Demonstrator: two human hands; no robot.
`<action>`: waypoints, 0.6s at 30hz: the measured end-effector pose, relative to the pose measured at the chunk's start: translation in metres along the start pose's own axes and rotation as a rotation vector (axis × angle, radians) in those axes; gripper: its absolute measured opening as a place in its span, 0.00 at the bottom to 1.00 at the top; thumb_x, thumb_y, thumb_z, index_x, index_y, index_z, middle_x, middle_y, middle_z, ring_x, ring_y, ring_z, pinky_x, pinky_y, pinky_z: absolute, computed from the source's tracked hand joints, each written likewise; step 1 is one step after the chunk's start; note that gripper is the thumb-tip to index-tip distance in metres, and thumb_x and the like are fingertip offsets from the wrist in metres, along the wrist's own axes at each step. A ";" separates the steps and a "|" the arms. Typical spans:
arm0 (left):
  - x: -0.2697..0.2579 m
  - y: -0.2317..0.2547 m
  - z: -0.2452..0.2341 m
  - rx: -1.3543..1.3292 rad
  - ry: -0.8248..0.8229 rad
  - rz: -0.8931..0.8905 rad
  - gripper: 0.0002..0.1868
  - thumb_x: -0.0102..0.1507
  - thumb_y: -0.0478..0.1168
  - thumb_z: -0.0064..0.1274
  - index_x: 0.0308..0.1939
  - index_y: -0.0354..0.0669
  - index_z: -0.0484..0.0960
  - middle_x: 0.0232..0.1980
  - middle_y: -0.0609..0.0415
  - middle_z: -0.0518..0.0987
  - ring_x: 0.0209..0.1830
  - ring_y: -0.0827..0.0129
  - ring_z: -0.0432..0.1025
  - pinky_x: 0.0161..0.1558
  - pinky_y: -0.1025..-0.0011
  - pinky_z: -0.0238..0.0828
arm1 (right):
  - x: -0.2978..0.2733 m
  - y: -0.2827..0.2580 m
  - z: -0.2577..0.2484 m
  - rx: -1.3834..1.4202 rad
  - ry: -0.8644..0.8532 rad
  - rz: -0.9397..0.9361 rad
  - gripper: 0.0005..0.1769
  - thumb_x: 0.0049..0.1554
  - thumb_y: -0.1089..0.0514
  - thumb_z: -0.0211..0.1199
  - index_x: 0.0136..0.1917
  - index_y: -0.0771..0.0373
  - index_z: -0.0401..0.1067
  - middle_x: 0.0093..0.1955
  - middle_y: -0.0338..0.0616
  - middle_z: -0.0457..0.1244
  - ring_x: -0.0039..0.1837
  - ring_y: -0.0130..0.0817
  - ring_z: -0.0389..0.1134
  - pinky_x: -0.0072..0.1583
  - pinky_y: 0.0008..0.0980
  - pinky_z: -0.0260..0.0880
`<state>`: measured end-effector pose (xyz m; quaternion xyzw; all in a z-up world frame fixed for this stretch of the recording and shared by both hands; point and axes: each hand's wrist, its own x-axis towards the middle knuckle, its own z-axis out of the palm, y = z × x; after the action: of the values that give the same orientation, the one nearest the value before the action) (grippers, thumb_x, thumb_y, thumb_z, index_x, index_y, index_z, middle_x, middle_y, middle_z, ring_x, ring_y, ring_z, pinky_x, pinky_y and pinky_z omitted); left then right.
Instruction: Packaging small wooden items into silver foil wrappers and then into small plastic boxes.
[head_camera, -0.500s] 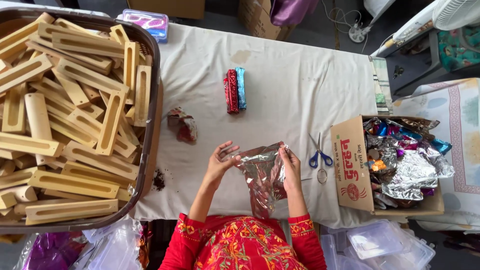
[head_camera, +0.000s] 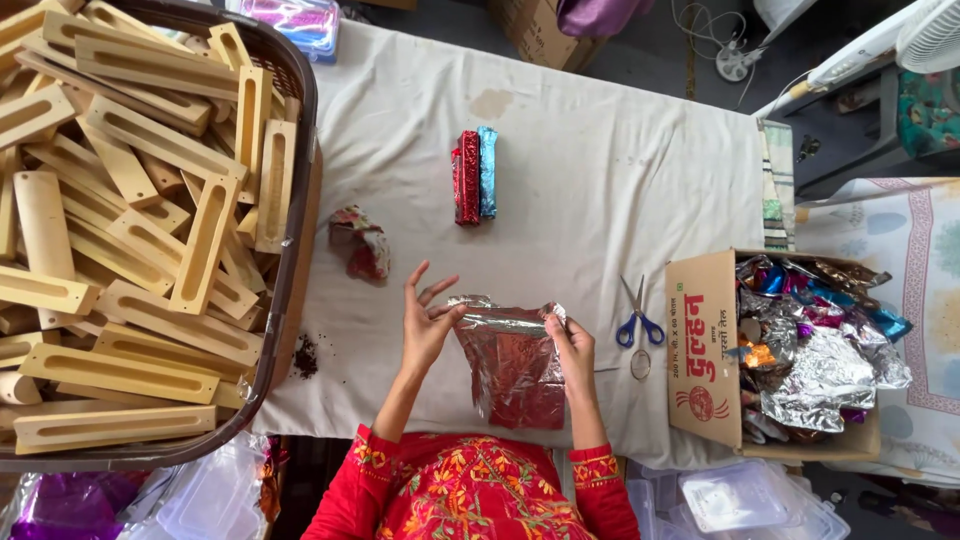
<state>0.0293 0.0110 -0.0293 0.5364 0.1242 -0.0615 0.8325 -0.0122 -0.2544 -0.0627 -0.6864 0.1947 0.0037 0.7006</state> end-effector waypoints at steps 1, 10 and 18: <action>-0.003 0.008 0.002 0.093 -0.005 0.059 0.49 0.59 0.26 0.60 0.77 0.47 0.49 0.67 0.41 0.76 0.44 0.68 0.80 0.43 0.73 0.82 | -0.002 0.001 -0.001 -0.043 0.001 0.027 0.16 0.63 0.52 0.63 0.55 0.68 0.78 0.47 0.34 0.69 0.51 0.19 0.66 0.55 0.22 0.68; -0.008 0.027 0.028 0.263 -0.213 0.147 0.51 0.60 0.23 0.56 0.79 0.51 0.42 0.77 0.47 0.64 0.51 0.65 0.80 0.45 0.72 0.84 | -0.022 -0.107 0.043 -0.808 0.080 -0.636 0.23 0.61 0.49 0.66 0.66 0.61 0.73 0.65 0.48 0.67 0.70 0.45 0.64 0.70 0.43 0.65; -0.018 0.003 0.035 0.262 -0.236 0.118 0.45 0.63 0.29 0.60 0.78 0.46 0.51 0.68 0.45 0.70 0.50 0.68 0.79 0.45 0.73 0.82 | -0.023 -0.118 0.056 -0.665 -0.240 -0.265 0.14 0.58 0.53 0.68 0.52 0.65 0.79 0.44 0.44 0.73 0.45 0.30 0.75 0.48 0.30 0.73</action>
<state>0.0176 -0.0201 -0.0079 0.6358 -0.0150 -0.0906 0.7664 0.0137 -0.2009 0.0560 -0.8904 0.0086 0.0565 0.4516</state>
